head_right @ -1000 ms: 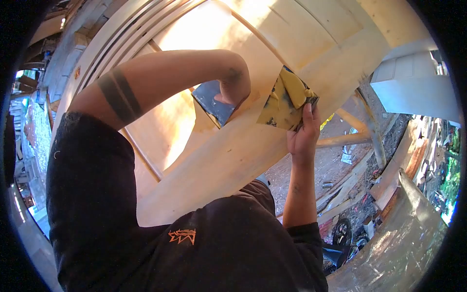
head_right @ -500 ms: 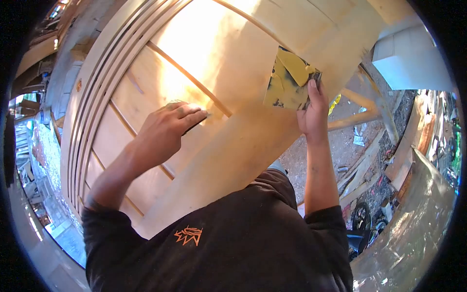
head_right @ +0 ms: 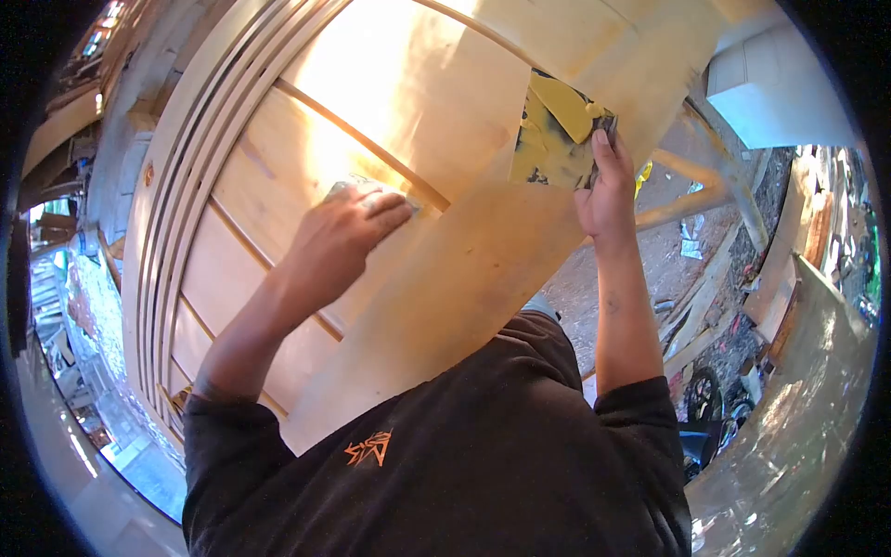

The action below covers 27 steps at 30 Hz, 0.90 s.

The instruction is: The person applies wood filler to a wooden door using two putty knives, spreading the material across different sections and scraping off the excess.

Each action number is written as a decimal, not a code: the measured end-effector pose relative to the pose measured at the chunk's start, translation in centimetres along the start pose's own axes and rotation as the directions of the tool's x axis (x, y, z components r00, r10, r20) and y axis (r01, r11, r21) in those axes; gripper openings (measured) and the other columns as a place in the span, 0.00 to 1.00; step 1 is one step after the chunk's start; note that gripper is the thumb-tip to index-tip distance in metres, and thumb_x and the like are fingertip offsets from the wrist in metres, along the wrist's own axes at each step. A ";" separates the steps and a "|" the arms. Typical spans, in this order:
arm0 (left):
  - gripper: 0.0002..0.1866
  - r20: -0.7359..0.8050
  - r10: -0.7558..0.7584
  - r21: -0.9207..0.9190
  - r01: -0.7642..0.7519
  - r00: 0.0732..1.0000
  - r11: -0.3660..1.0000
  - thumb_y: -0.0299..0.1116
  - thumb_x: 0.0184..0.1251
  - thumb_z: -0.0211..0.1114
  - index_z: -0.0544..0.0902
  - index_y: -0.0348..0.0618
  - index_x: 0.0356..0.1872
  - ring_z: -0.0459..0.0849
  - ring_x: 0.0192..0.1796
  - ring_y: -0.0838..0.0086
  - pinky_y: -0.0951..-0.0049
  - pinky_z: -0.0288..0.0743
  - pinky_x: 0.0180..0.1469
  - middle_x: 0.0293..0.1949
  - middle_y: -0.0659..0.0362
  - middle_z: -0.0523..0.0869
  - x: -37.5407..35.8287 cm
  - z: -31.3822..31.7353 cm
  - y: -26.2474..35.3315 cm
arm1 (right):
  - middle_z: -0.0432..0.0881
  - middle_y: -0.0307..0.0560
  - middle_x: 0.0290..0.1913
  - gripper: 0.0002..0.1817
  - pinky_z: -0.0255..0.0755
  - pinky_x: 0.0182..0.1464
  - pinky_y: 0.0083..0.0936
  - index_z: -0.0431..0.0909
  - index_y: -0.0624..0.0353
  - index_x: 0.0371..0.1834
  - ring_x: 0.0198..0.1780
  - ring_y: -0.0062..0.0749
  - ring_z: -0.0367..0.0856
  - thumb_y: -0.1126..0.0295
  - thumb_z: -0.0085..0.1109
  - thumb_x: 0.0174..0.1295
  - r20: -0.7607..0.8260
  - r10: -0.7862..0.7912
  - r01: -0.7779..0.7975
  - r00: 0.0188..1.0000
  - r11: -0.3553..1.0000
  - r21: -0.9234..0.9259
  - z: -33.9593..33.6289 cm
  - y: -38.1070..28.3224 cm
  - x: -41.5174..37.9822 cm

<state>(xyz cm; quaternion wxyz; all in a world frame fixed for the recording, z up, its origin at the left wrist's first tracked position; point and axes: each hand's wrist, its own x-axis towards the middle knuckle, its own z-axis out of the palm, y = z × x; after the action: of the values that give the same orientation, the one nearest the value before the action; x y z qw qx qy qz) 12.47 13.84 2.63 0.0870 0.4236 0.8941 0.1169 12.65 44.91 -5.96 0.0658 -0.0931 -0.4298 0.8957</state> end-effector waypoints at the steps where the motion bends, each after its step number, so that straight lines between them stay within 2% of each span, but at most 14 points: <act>1: 0.22 0.046 0.027 -0.010 -0.027 0.999 1.000 0.18 0.49 0.55 0.82 0.43 0.47 0.79 0.53 0.65 0.66 0.69 0.58 0.47 0.58 0.83 0.0 0.2 0.5 | 0.71 0.48 0.62 0.22 0.62 0.66 0.34 0.62 0.66 0.64 0.63 0.35 0.70 0.67 0.45 0.70 0.002 -0.007 0.007 1.000 1.000 -0.003 0.2 -0.1 0.0; 5: 0.24 0.290 0.053 -0.099 -0.025 0.956 0.995 0.17 0.49 0.54 0.81 0.43 0.50 0.79 0.53 0.64 0.65 0.70 0.57 0.50 0.58 0.82 -0.7 -1.8 0.2 | 0.71 0.48 0.62 0.22 0.62 0.67 0.34 0.62 0.66 0.64 0.63 0.35 0.70 0.67 0.45 0.71 0.006 -0.023 0.023 1.000 1.000 -0.015 0.3 -0.2 -0.1; 6: 0.16 0.182 0.068 -0.045 -0.061 0.981 0.997 0.28 0.59 0.54 0.81 0.42 0.48 0.81 0.49 0.67 0.67 0.71 0.54 0.49 0.59 0.82 -0.9 -1.6 -0.3 | 0.71 0.48 0.62 0.21 0.62 0.67 0.34 0.62 0.66 0.64 0.63 0.35 0.70 0.68 0.44 0.71 0.009 -0.025 0.025 1.000 1.000 -0.014 0.3 -0.1 0.0; 9: 0.26 0.168 0.029 -0.134 -0.006 0.985 0.991 0.15 0.48 0.53 0.80 0.43 0.52 0.79 0.54 0.63 0.62 0.70 0.58 0.53 0.58 0.81 -0.6 -0.6 -0.3 | 0.71 0.47 0.62 0.22 0.62 0.66 0.34 0.62 0.66 0.64 0.63 0.35 0.70 0.68 0.45 0.70 0.006 0.010 -0.010 1.000 1.000 -0.016 0.0 -0.2 0.0; 12: 0.26 0.039 0.114 -0.074 -0.110 0.993 0.991 0.15 0.48 0.53 0.79 0.41 0.53 0.77 0.57 0.63 0.61 0.70 0.60 0.56 0.58 0.79 -2.0 1.6 0.1 | 0.71 0.47 0.62 0.22 0.62 0.66 0.34 0.62 0.65 0.64 0.63 0.35 0.70 0.68 0.45 0.70 -0.025 -0.015 0.014 1.000 0.999 -0.030 0.2 -0.1 0.0; 15: 0.23 0.057 0.063 -0.050 -0.060 0.996 0.997 0.18 0.50 0.56 0.80 0.41 0.52 0.76 0.59 0.63 0.60 0.69 0.61 0.57 0.59 0.78 -4.7 2.2 0.6 | 0.71 0.47 0.62 0.22 0.62 0.67 0.34 0.62 0.66 0.65 0.64 0.36 0.69 0.68 0.45 0.70 -0.078 0.021 -0.024 0.997 0.999 -0.042 -0.5 -0.2 0.0; 18: 0.21 0.093 0.013 -0.087 -0.005 0.996 0.996 0.23 0.51 0.60 0.81 0.40 0.50 0.75 0.60 0.62 0.60 0.70 0.62 0.56 0.58 0.79 -8.2 2.4 0.7 | 0.70 0.47 0.63 0.22 0.62 0.67 0.34 0.62 0.65 0.65 0.64 0.36 0.69 0.68 0.45 0.70 -0.056 -0.031 0.027 0.998 0.997 -0.076 -0.3 0.2 0.2; 21: 0.18 0.235 0.021 -0.053 -0.009 0.972 0.999 0.25 0.53 0.60 0.82 0.40 0.48 0.76 0.60 0.62 0.61 0.70 0.62 0.53 0.57 0.81 -10.0 -0.2 0.9 | 0.73 0.47 0.59 0.19 0.64 0.64 0.31 0.65 0.65 0.61 0.60 0.32 0.72 0.68 0.45 0.71 -0.032 -0.023 0.021 0.999 0.997 -0.069 0.1 -0.1 0.1; 22: 0.17 0.292 0.025 -0.107 0.007 0.956 0.994 0.22 0.54 0.58 0.82 0.39 0.47 0.76 0.59 0.61 0.62 0.70 0.62 0.51 0.56 0.82 -9.3 -1.7 0.7 | 0.73 0.47 0.59 0.19 0.64 0.64 0.31 0.65 0.65 0.61 0.60 0.32 0.72 0.68 0.45 0.71 -0.034 -0.026 0.024 0.999 0.998 -0.066 0.0 -0.1 0.3; 25: 0.17 0.107 0.040 0.007 -0.041 0.993 0.999 0.18 0.53 0.56 0.82 0.39 0.45 0.77 0.59 0.60 0.62 0.71 0.60 0.49 0.55 0.83 -5.7 -3.2 -0.6 | 0.72 0.47 0.60 0.20 0.63 0.65 0.32 0.64 0.65 0.63 0.62 0.33 0.71 0.68 0.45 0.71 -0.045 -0.009 0.007 0.999 0.999 -0.052 -0.2 -0.1 0.2; 27: 0.18 0.060 0.050 -0.051 -0.047 0.997 0.998 0.15 0.51 0.54 0.82 0.38 0.44 0.78 0.57 0.59 0.62 0.72 0.57 0.47 0.53 0.84 -2.3 -2.9 -1.8 | 0.71 0.47 0.63 0.21 0.63 0.67 0.35 0.62 0.65 0.64 0.64 0.36 0.70 0.68 0.45 0.70 -0.055 0.020 -0.022 0.998 0.999 -0.042 -0.2 -0.3 0.0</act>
<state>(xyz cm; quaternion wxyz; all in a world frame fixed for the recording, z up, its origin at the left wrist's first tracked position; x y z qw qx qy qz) 11.85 10.51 5.00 0.1221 0.4464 0.8772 0.1281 12.69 45.19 -5.85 0.0661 -0.1231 -0.4460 0.8841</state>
